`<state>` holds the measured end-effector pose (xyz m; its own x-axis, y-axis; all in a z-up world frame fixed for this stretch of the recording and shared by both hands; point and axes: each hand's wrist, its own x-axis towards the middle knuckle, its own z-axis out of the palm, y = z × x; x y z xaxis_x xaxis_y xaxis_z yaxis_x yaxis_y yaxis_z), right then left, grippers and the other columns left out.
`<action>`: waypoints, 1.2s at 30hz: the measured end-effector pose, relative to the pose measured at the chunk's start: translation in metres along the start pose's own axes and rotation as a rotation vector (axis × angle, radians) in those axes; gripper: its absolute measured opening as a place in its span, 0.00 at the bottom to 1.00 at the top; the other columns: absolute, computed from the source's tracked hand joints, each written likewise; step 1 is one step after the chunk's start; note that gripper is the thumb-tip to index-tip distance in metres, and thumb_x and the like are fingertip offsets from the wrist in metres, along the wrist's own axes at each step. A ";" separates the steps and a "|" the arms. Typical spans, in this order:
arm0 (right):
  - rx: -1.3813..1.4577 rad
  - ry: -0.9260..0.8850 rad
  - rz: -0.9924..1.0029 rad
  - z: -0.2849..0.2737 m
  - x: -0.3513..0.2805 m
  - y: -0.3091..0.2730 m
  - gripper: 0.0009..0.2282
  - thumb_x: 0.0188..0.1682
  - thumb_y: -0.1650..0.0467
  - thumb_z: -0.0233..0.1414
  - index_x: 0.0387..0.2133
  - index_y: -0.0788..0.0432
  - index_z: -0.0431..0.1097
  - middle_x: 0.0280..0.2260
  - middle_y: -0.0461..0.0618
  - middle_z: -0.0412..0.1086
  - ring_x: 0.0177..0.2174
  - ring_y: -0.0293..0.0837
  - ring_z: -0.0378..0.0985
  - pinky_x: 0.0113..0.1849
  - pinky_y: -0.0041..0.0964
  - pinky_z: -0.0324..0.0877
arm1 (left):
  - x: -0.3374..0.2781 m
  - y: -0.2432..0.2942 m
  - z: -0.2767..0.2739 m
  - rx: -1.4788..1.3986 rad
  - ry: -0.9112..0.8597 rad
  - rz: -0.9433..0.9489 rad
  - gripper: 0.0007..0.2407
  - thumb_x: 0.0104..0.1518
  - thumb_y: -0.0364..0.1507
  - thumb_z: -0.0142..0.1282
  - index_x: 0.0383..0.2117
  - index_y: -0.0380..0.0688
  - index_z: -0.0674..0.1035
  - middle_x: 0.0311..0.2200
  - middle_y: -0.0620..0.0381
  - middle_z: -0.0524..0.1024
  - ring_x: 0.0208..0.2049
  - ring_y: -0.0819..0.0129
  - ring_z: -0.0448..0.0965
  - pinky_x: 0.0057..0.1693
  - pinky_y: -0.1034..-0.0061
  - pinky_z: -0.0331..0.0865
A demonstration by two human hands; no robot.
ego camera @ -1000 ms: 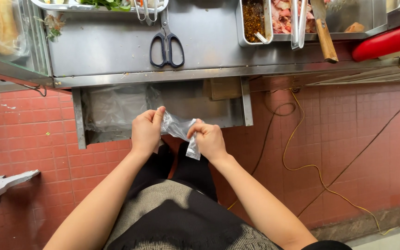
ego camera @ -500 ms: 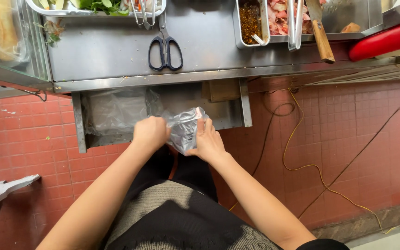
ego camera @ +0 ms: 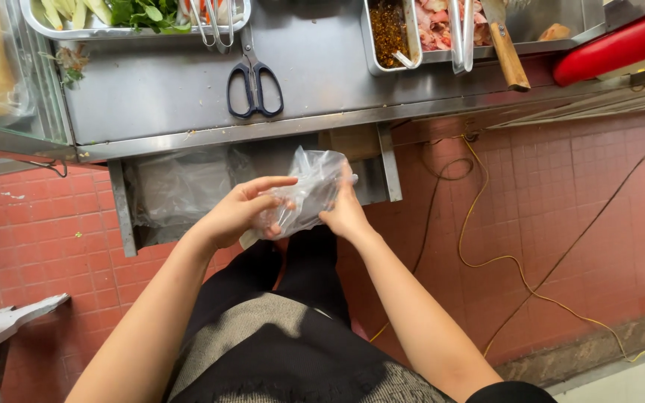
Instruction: Preparing a sandwich with meat and vegetables at a food stall.
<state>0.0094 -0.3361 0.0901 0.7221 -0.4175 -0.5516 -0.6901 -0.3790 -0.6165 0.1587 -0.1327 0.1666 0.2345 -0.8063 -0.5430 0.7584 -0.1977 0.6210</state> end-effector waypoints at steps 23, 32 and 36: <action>0.516 -0.181 -0.019 0.024 0.001 0.026 0.15 0.50 0.67 0.58 0.46 0.66 0.80 0.31 0.45 0.69 0.28 0.36 0.68 0.31 0.31 0.63 | 0.056 -0.085 -0.086 1.473 0.736 0.095 0.24 0.54 0.19 0.52 0.58 0.62 0.71 0.59 0.48 0.66 0.45 0.46 0.82 0.51 0.56 0.76; -0.484 -0.083 0.014 0.017 0.019 -0.006 0.52 0.33 0.64 0.74 0.70 0.50 0.45 0.62 0.68 0.51 0.52 0.65 0.67 0.46 0.53 0.69 | 0.065 -0.085 -0.052 1.417 0.661 -0.025 0.37 0.51 0.23 0.57 0.70 0.53 0.52 0.64 0.35 0.53 0.43 0.38 0.79 0.48 0.51 0.74; -0.033 0.132 -0.315 0.019 0.038 0.034 0.26 0.44 0.67 0.67 0.57 0.54 0.70 0.59 0.62 0.62 0.53 0.58 0.70 0.49 0.50 0.68 | 0.067 -0.101 -0.090 1.203 0.696 0.042 0.38 0.53 0.33 0.64 0.69 0.44 0.52 0.64 0.27 0.43 0.46 0.29 0.74 0.52 0.51 0.71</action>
<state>0.0139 -0.3488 0.0372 0.8889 -0.3786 -0.2579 -0.4369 -0.5318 -0.7254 0.1527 -0.1167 0.0165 0.7644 -0.4538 -0.4580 -0.1570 -0.8200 0.5504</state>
